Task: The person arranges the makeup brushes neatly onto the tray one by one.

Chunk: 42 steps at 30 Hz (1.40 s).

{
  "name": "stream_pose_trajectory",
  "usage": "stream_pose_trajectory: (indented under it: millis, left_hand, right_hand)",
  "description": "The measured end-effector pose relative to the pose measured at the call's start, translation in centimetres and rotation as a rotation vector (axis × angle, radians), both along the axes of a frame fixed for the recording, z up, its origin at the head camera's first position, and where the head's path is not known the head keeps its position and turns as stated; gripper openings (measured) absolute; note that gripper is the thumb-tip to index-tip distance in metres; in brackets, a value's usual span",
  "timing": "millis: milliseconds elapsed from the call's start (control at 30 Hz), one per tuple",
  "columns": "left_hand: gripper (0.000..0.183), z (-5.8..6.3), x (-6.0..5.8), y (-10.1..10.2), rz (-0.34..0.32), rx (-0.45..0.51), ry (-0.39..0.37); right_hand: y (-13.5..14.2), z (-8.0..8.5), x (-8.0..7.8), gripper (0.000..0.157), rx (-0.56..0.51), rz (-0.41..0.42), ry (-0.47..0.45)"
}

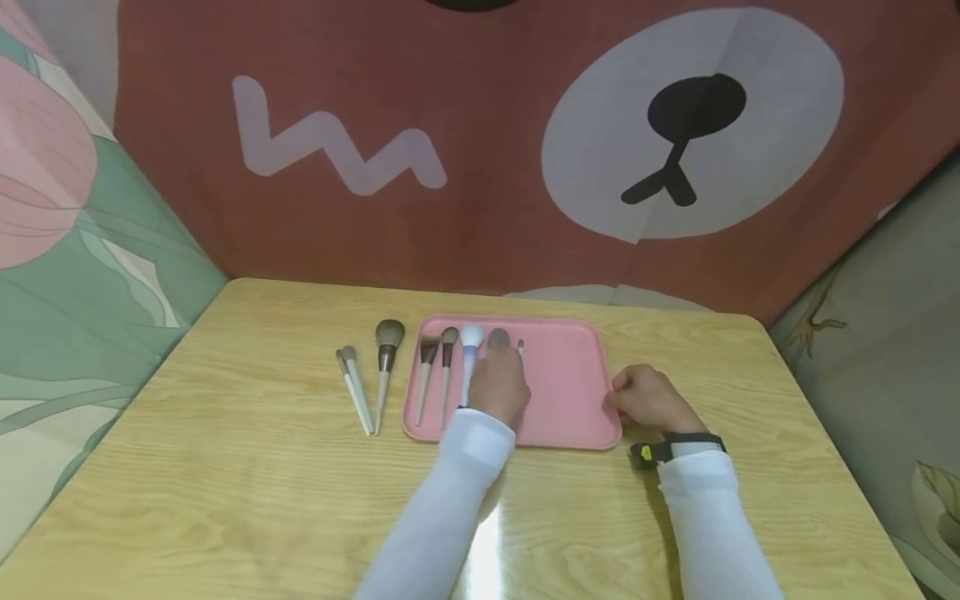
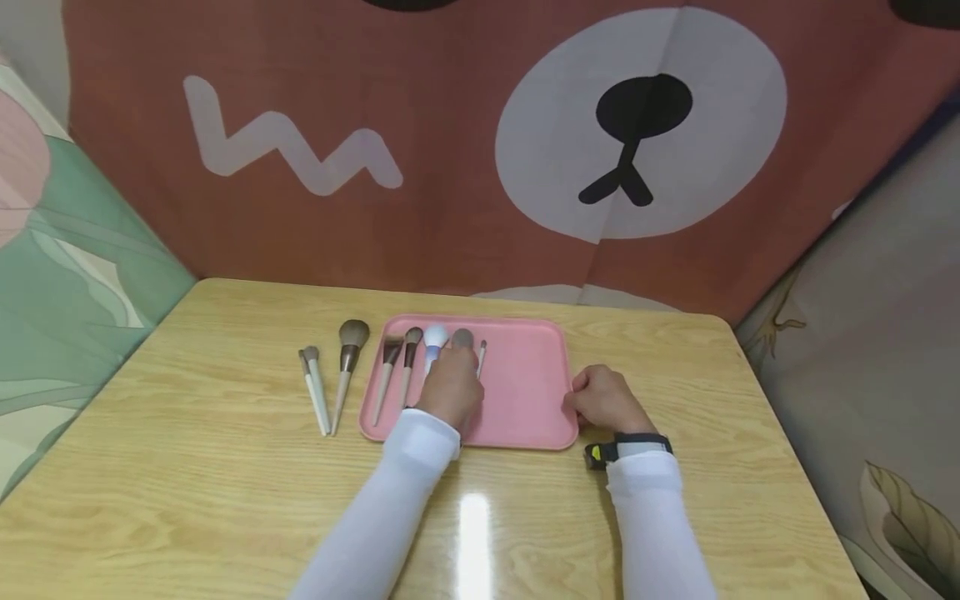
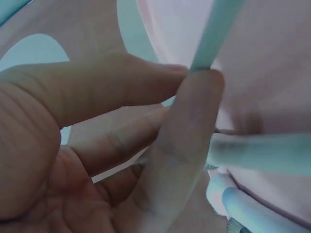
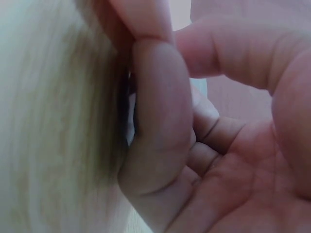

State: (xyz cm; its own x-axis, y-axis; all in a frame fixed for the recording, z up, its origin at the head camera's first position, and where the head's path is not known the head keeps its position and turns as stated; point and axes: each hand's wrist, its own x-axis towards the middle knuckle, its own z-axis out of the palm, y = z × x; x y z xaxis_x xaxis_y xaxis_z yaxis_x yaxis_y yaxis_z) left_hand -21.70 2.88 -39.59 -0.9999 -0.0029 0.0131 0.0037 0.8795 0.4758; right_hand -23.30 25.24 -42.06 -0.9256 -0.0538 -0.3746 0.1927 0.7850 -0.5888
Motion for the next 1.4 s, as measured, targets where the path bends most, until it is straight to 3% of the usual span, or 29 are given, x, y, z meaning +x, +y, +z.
stream_pose_trajectory:
  millis: [67,433,933,1300,1400]
  left_hand:
    - [0.024,0.0,0.0,0.2,-0.01,-0.037,-0.02]
    - [0.052,-0.7,-0.5,1.1,-0.026,-0.174,-0.057]
    - [0.05,-0.2,-0.2,1.1,-0.024,-0.183,-0.078]
    - [0.058,-0.3,-0.2,1.0,-0.026,-0.18,-0.086]
    - [0.052,0.0,0.2,0.6,-0.032,-0.162,-0.051]
  right_hand:
    - [-0.1,0.0,0.0,0.028,-0.006,-0.001,-0.003]
    - [0.0,0.0,-0.2,0.027,-0.006,-0.006,-0.017]
    - [0.1,-0.1,-0.2,0.026,-0.012,0.003,-0.003]
    - [0.2,-0.1,-0.2,0.026,-0.013,0.004,0.0]
    - [0.1,0.0,-0.1,0.026,-0.017,0.003,-0.001]
